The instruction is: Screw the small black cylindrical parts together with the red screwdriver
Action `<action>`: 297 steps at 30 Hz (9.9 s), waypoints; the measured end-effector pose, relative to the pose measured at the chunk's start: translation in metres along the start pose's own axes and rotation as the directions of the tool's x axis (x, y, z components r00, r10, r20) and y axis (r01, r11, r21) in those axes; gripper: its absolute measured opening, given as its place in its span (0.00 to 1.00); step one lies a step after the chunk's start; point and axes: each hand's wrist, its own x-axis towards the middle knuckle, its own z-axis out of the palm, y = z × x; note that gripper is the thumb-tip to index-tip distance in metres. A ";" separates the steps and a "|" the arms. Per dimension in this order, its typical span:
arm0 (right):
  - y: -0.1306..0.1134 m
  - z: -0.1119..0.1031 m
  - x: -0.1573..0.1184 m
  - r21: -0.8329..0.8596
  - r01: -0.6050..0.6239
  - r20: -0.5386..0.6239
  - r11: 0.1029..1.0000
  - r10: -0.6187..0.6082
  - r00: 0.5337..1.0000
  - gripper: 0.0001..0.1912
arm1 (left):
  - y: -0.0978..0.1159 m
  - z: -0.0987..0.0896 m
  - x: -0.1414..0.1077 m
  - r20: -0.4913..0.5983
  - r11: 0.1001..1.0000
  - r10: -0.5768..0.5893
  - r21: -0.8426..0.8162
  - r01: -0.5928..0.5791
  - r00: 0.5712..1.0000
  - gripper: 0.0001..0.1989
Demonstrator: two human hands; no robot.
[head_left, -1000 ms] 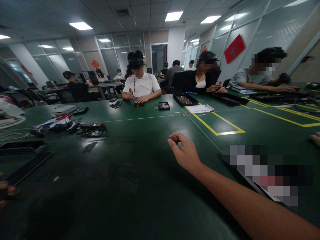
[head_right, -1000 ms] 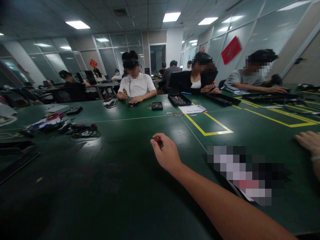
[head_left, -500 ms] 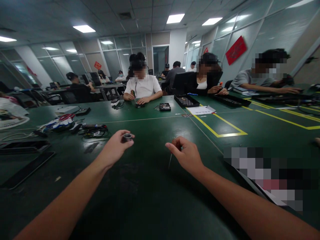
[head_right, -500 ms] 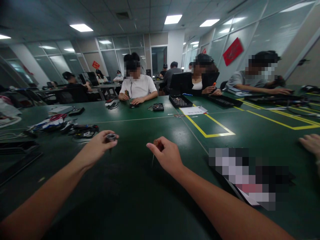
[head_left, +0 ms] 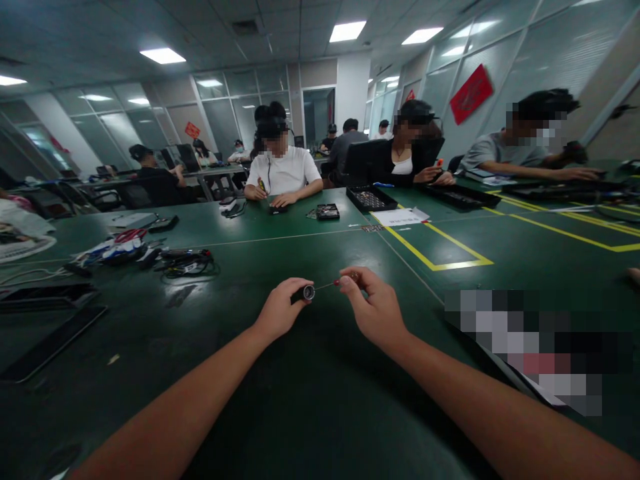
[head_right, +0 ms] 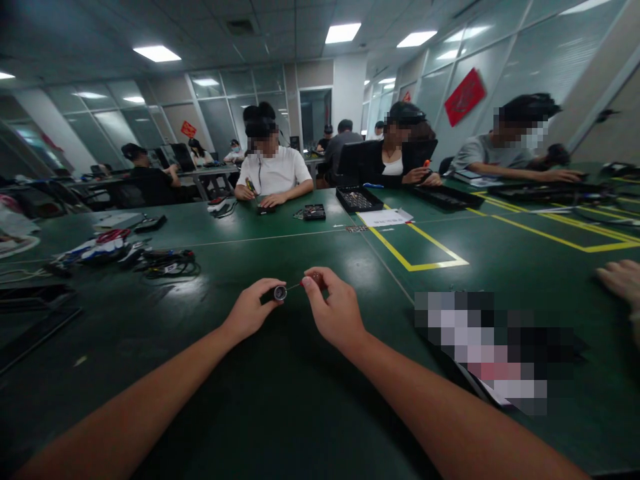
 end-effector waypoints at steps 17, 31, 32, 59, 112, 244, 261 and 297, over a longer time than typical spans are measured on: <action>0.002 0.002 0.000 0.001 -0.061 0.032 0.998 0.061 0.998 0.12 | -0.005 0.002 0.000 0.038 0.999 0.008 -0.044 -0.006 0.999 0.20; -0.001 -0.002 0.003 -0.203 -0.069 0.042 0.977 0.079 0.996 0.21 | -0.009 0.002 0.000 0.010 0.998 0.019 -0.065 -0.019 1.000 0.21; -0.001 -0.002 0.004 -0.240 -0.067 0.052 0.969 0.081 0.995 0.24 | -0.009 0.002 0.000 0.007 0.998 0.018 -0.066 -0.017 1.000 0.21; 0.005 -0.001 0.005 -0.202 -0.035 0.189 0.979 0.074 0.979 0.24 | -0.009 0.000 0.001 0.021 0.999 -0.041 -0.014 0.041 0.999 0.21; 0.033 0.011 0.012 0.529 -0.469 0.075 0.707 0.512 0.856 0.17 | 0.002 -0.002 -0.001 0.034 0.981 0.045 0.189 -0.051 0.998 0.19; 0.028 0.016 0.008 0.395 -0.345 0.007 0.851 0.373 0.928 0.18 | 0.000 0.000 -0.002 0.010 0.981 -0.019 0.195 0.017 1.000 0.21; 0.011 0.000 0.010 -0.135 -0.289 -0.072 0.948 0.281 0.957 0.36 | 0.002 0.000 -0.002 -0.002 0.978 -0.018 0.208 0.018 1.000 0.20; 0.008 0.000 0.007 -0.357 -0.148 0.060 0.922 0.181 0.982 0.31 | -0.002 0.000 -0.002 0.013 0.970 -0.009 0.241 0.006 1.000 0.18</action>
